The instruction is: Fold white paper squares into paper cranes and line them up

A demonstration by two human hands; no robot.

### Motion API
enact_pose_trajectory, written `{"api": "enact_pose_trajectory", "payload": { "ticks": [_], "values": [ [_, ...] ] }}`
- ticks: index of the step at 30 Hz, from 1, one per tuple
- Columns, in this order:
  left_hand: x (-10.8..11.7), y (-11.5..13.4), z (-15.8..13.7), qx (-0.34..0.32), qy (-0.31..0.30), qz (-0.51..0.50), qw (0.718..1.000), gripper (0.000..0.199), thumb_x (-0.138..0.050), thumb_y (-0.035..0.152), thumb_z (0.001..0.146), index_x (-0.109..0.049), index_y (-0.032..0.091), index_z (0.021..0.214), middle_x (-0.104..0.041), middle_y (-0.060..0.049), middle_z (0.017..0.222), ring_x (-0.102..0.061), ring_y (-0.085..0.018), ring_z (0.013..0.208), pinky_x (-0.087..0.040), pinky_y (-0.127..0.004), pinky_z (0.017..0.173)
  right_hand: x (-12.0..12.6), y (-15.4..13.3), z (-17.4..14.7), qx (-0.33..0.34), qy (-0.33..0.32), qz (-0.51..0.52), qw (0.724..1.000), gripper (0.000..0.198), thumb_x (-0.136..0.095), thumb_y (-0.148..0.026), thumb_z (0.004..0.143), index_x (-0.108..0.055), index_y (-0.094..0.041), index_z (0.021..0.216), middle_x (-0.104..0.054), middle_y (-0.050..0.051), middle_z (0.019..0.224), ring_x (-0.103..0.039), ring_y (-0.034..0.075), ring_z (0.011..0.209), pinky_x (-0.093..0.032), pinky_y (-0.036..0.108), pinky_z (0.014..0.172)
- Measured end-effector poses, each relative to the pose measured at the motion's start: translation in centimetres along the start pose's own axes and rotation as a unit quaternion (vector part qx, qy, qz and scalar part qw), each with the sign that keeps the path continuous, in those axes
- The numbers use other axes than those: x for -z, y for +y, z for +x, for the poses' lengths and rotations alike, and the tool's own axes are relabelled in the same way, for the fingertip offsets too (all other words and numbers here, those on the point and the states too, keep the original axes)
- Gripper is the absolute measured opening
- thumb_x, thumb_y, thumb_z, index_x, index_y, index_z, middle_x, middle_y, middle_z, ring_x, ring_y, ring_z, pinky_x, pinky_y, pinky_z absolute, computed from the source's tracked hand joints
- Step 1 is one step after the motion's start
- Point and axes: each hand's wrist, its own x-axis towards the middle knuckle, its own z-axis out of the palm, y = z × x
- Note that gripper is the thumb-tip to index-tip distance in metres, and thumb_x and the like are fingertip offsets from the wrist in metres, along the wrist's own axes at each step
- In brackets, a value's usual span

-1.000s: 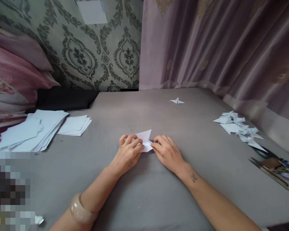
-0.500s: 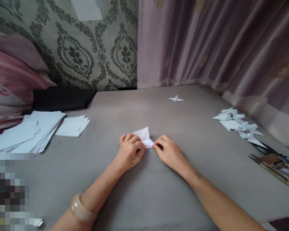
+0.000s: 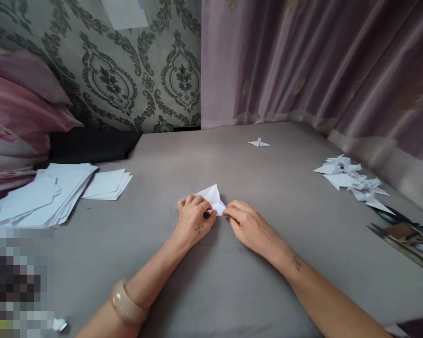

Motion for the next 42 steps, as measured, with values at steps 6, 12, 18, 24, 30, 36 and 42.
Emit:
{"api": "enact_pose_trajectory", "payload": {
  "ticks": [6,12,18,24,30,36,42],
  "values": [
    [0.9,-1.3,-0.2,-0.038,-0.023,-0.038,0.998,0.019,-0.067,0.040,0.076,-0.063,0.022,0.082,-0.065,-0.003,0.090,-0.051,-0.023,0.095,-0.029,-0.043,0.088,-0.5,-0.5,-0.4,0.028,-0.021,-0.037,0.999,0.036,-0.039,-0.002,0.085,-0.061,-0.020,0.106,-0.057,0.007,0.099,-0.053,0.018,0.093,-0.048,0.031,0.081],
    [1.9,-2.8,-0.3,-0.037,0.055,-0.020,0.998,0.033,-0.060,0.017,0.076,-0.054,0.023,0.108,-0.054,-0.008,0.117,-0.048,-0.026,0.108,-0.036,-0.044,0.090,-0.3,-0.6,-0.6,0.031,-0.034,-0.051,0.998,0.039,-0.038,-0.001,0.085,-0.060,-0.020,0.111,-0.055,0.007,0.098,-0.051,0.018,0.091,-0.048,0.032,0.080],
    [1.0,-2.6,-0.4,0.048,0.136,-0.060,0.988,0.026,-0.064,0.029,0.077,-0.048,0.019,0.095,-0.053,-0.002,0.086,-0.054,-0.017,0.075,-0.048,-0.032,0.070,-0.1,-0.9,-0.5,0.037,-0.045,-0.059,0.997,0.040,-0.034,-0.007,0.091,-0.057,-0.021,0.121,-0.055,0.008,0.099,-0.050,0.019,0.090,-0.047,0.033,0.081],
    [0.1,-2.0,-0.6,-0.121,0.005,-0.094,0.988,0.013,-0.046,0.022,0.092,-0.059,0.019,0.091,-0.062,-0.006,0.095,-0.058,-0.016,0.088,-0.048,-0.030,0.080,0.6,-1.1,-0.6,0.039,-0.069,-0.056,0.995,0.039,-0.037,-0.003,0.087,-0.061,-0.021,0.111,-0.054,0.008,0.099,-0.049,0.019,0.093,-0.046,0.032,0.083],
    [0.1,-1.9,-0.8,-0.182,-0.034,-0.056,0.981,0.024,-0.041,0.022,0.095,-0.063,0.019,0.103,-0.064,-0.008,0.100,-0.058,-0.018,0.089,-0.047,-0.033,0.080,1.7,-0.6,-0.7,0.044,-0.096,-0.002,0.994,0.040,-0.039,-0.001,0.083,-0.064,-0.022,0.105,-0.054,0.006,0.101,-0.050,0.018,0.095,-0.046,0.030,0.083],
    [0.4,-1.8,-0.9,-0.212,-0.055,-0.012,0.976,0.029,-0.037,0.021,0.096,-0.063,0.020,0.108,-0.063,-0.009,0.103,-0.056,-0.018,0.087,-0.047,-0.033,0.077,3.0,0.9,-0.7,0.010,-0.121,0.082,0.989,0.040,-0.040,-0.006,0.085,-0.067,-0.025,0.107,-0.058,0.004,0.110,-0.056,0.016,0.099,-0.044,0.029,0.089],
    [0.3,-1.6,-0.9,-0.239,-0.091,0.041,0.966,0.034,-0.034,0.016,0.095,-0.058,0.020,0.119,-0.059,-0.008,0.099,-0.052,-0.020,0.088,-0.046,-0.033,0.078,3.8,1.9,-0.8,-0.023,-0.129,0.094,0.987,0.036,-0.041,-0.008,0.083,-0.070,-0.025,0.097,-0.063,0.002,0.104,-0.060,0.015,0.089,-0.045,0.027,0.082]
  ]
}}
